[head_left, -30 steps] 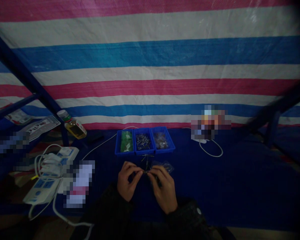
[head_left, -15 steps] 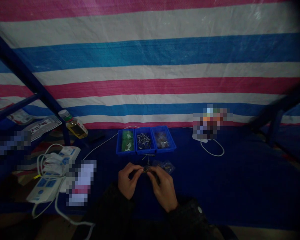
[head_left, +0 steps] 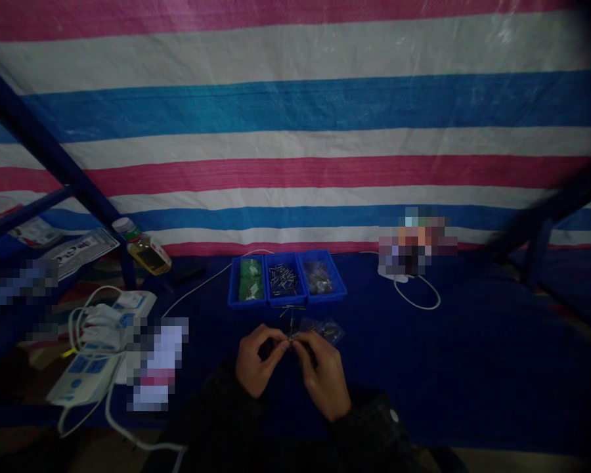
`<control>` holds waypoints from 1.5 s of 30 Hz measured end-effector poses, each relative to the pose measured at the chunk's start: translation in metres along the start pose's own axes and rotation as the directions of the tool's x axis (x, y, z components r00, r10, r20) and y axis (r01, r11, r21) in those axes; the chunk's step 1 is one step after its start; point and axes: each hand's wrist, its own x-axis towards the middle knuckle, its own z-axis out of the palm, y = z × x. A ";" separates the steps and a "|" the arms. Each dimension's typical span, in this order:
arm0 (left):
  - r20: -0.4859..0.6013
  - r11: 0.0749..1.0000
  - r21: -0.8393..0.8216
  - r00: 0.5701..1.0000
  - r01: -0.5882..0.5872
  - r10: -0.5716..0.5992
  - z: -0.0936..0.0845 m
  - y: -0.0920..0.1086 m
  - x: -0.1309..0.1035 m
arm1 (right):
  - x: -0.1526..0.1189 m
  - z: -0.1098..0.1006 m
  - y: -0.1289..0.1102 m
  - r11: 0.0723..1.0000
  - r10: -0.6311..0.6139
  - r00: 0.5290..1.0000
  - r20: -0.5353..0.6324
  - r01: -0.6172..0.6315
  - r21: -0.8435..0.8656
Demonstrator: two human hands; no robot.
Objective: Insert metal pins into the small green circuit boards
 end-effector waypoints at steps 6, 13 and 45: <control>0.010 1.000 -0.022 1.000 0.016 -0.016 0.002 0.000 -0.001 | 0.000 -0.001 -0.002 0.999 -0.041 0.999 0.019 0.040 0.015; 0.030 1.000 -0.017 0.999 0.018 -0.018 0.004 -0.006 -0.003 | -0.001 -0.001 -0.001 1.000 -0.006 1.000 0.018 0.005 0.028; 0.071 1.000 0.004 0.997 -0.023 0.023 0.004 -0.006 -0.004 | -0.003 0.000 0.000 0.997 0.039 0.997 -0.073 -0.034 0.070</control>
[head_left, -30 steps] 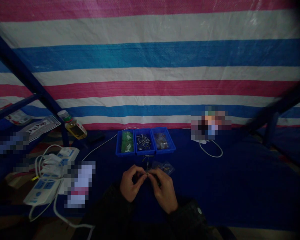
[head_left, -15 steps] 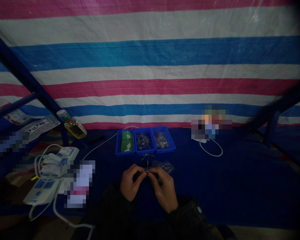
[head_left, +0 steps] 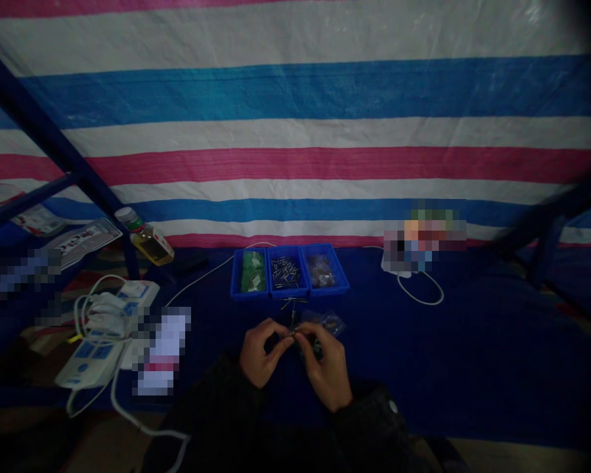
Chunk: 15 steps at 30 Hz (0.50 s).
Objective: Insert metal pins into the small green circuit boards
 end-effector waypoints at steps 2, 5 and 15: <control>-0.011 1.000 0.016 1.000 0.005 -0.005 0.000 0.000 0.000 | -0.001 0.001 0.001 0.999 0.025 0.999 -0.033 -0.024 0.032; -0.032 1.000 0.018 0.999 0.011 -0.011 0.002 0.001 -0.001 | -0.002 0.002 0.003 0.999 0.001 0.998 -0.060 0.001 0.034; -0.127 0.997 -0.062 0.991 -0.039 0.031 -0.001 0.002 -0.001 | 0.001 -0.003 -0.004 0.997 -0.074 0.997 -0.036 0.072 -0.037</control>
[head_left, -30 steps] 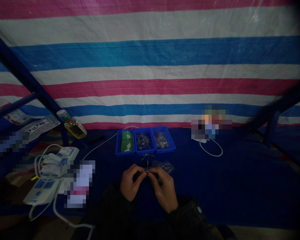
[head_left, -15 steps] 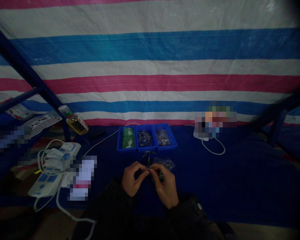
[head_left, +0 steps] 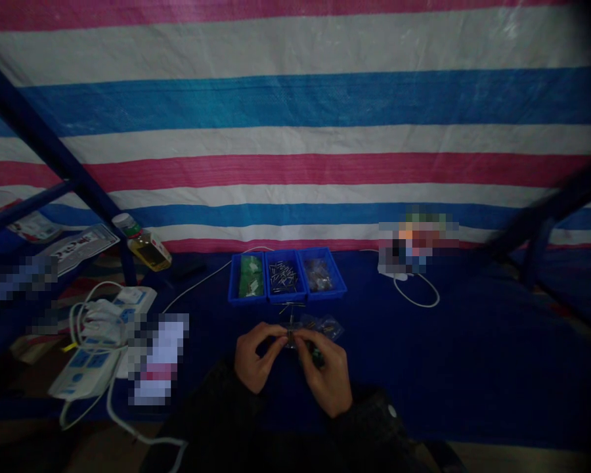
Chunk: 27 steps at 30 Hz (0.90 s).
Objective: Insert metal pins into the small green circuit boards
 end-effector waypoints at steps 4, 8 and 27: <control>0.031 0.998 0.017 0.997 -0.065 0.064 -0.004 0.001 0.003 | -0.001 -0.002 0.003 1.000 0.013 1.000 0.008 -0.013 0.016; 0.016 0.996 0.057 0.997 -0.072 0.071 -0.004 -0.003 0.002 | 0.000 -0.001 0.008 1.000 0.021 1.000 0.005 -0.021 0.021; -0.079 0.999 0.036 0.997 -0.008 0.011 0.000 0.000 0.000 | 0.000 0.009 0.006 0.998 0.011 1.000 -0.029 -0.009 0.057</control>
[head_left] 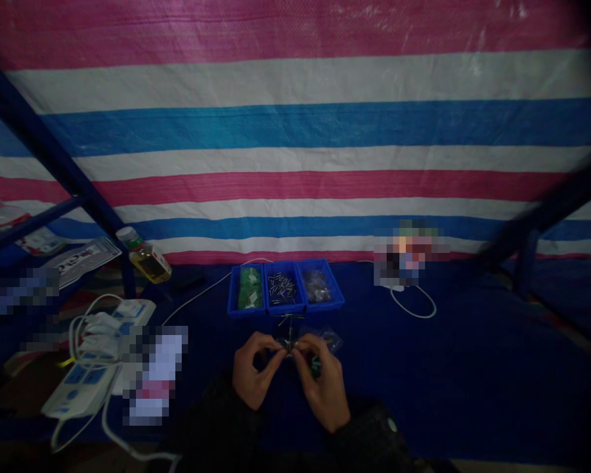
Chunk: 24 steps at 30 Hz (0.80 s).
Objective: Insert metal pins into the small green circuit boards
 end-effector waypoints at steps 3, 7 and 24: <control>0.042 0.999 0.017 0.998 -0.045 0.044 -0.003 0.001 0.001 | 0.001 -0.005 -0.003 0.999 -0.032 0.999 0.037 0.033 -0.032; 0.084 0.998 0.001 0.995 -0.059 0.059 -0.005 -0.001 0.003 | 0.002 -0.012 -0.007 1.000 -0.017 0.999 0.048 0.019 -0.022; 0.080 0.994 -0.013 0.991 -0.106 0.107 0.000 0.003 0.001 | -0.002 -0.003 -0.005 0.997 0.066 0.997 0.034 -0.067 0.042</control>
